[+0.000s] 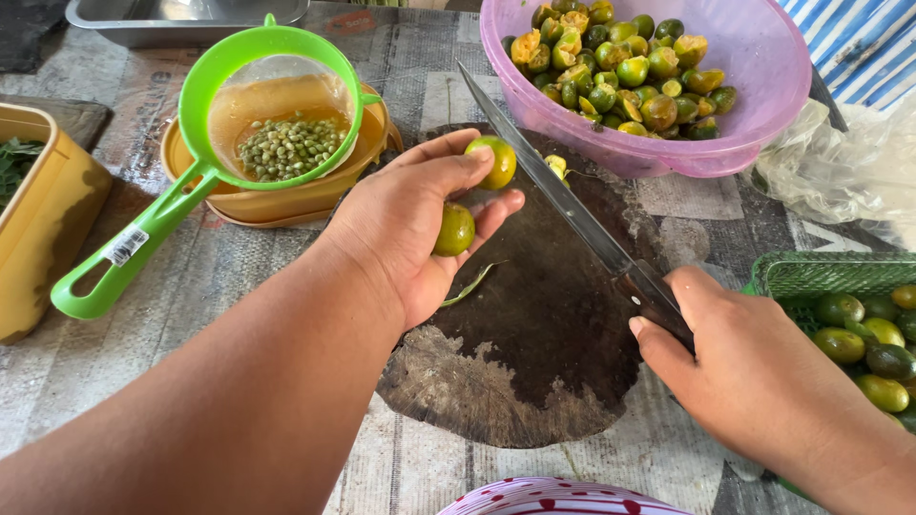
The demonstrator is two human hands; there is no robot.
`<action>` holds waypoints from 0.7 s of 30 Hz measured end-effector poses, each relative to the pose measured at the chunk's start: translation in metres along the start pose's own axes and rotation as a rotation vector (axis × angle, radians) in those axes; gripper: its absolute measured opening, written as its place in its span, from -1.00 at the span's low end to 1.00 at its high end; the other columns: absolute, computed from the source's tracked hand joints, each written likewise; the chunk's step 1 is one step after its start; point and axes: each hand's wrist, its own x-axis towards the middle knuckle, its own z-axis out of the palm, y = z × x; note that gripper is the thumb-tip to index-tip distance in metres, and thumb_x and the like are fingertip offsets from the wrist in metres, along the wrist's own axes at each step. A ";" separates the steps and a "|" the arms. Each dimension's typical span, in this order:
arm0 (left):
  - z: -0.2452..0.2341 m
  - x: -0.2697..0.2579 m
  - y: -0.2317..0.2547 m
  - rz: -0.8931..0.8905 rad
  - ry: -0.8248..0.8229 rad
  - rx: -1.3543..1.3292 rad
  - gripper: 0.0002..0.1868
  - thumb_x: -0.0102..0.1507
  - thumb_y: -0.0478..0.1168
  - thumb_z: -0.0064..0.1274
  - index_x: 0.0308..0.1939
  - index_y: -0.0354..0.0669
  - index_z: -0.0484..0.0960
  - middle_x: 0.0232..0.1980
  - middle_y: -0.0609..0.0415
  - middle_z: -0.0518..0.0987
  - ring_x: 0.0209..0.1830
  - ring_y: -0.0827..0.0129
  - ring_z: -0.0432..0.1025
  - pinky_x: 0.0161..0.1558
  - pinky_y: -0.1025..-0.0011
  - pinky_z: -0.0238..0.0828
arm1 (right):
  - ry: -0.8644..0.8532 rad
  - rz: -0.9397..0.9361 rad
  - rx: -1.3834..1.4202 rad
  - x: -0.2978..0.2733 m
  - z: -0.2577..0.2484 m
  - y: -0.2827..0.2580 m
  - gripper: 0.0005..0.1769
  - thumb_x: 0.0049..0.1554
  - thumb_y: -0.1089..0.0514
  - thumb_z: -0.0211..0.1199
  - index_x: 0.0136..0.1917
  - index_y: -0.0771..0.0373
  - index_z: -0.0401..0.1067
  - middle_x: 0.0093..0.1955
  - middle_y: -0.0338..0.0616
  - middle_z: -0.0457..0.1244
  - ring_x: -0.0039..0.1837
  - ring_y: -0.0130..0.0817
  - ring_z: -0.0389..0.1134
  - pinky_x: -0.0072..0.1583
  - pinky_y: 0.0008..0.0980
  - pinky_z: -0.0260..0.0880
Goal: The person cuts small green citrus fruits in half on a wooden board using a knife, then squeezes the juice and seeds through a green strainer into a container. The person repeatedly picks up fruits, cuts them, and squeezes them, accumulating juice and seeds in the strainer.
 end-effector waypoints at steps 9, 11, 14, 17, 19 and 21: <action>0.001 0.014 -0.003 0.044 -0.078 -0.049 -0.61 0.19 -0.39 0.15 0.11 -0.13 0.61 -0.03 0.01 0.66 -0.10 0.25 0.58 -0.15 0.51 0.53 | 0.065 -0.040 0.037 -0.001 0.005 0.009 -0.60 0.16 -0.08 0.28 -0.11 0.29 0.26 -0.38 0.21 0.32 -0.19 0.23 0.41 -0.14 0.07 0.35; 0.000 0.015 -0.005 0.051 -0.057 -0.042 -0.61 0.19 -0.39 0.14 0.10 -0.08 0.61 -0.05 0.04 0.64 -0.12 0.28 0.57 -0.17 0.49 0.52 | 0.050 -0.004 0.037 -0.001 0.006 0.011 -0.59 0.16 -0.08 0.29 -0.10 0.29 0.25 -0.39 0.21 0.32 -0.20 0.23 0.41 -0.15 0.05 0.35; -0.001 0.016 -0.007 0.045 -0.064 -0.041 -0.61 0.20 -0.39 0.11 0.11 -0.02 0.61 -0.06 0.04 0.64 -0.13 0.29 0.57 -0.18 0.49 0.51 | 0.029 0.050 0.036 -0.001 0.006 0.013 -0.58 0.17 -0.09 0.30 -0.10 0.29 0.25 -0.40 0.20 0.32 -0.22 0.22 0.41 -0.16 0.04 0.35; -0.004 0.016 -0.008 0.057 -0.101 -0.047 -0.60 0.22 -0.39 0.07 0.14 -0.01 0.61 -0.04 0.02 0.66 -0.13 0.29 0.57 -0.18 0.48 0.51 | 0.041 0.046 0.054 -0.001 0.007 0.016 -0.57 0.16 -0.10 0.30 -0.11 0.29 0.25 -0.40 0.18 0.32 -0.23 0.20 0.42 -0.16 0.02 0.36; -0.004 0.016 -0.009 0.063 -0.110 -0.053 -0.58 0.22 -0.39 0.05 0.15 -0.02 0.60 -0.03 0.01 0.66 -0.13 0.30 0.58 -0.19 0.48 0.52 | 0.045 0.041 0.062 -0.001 0.008 0.017 -0.58 0.15 -0.10 0.30 -0.12 0.29 0.26 -0.40 0.17 0.33 -0.23 0.19 0.42 -0.16 0.01 0.37; -0.004 0.017 -0.011 0.057 -0.101 -0.057 -0.57 0.21 -0.39 0.04 0.17 -0.03 0.59 -0.02 0.01 0.67 -0.15 0.31 0.59 -0.20 0.50 0.52 | 0.036 0.053 0.059 -0.002 0.009 0.019 -0.58 0.15 -0.10 0.30 -0.12 0.29 0.26 -0.39 0.17 0.33 -0.22 0.18 0.43 -0.16 0.01 0.37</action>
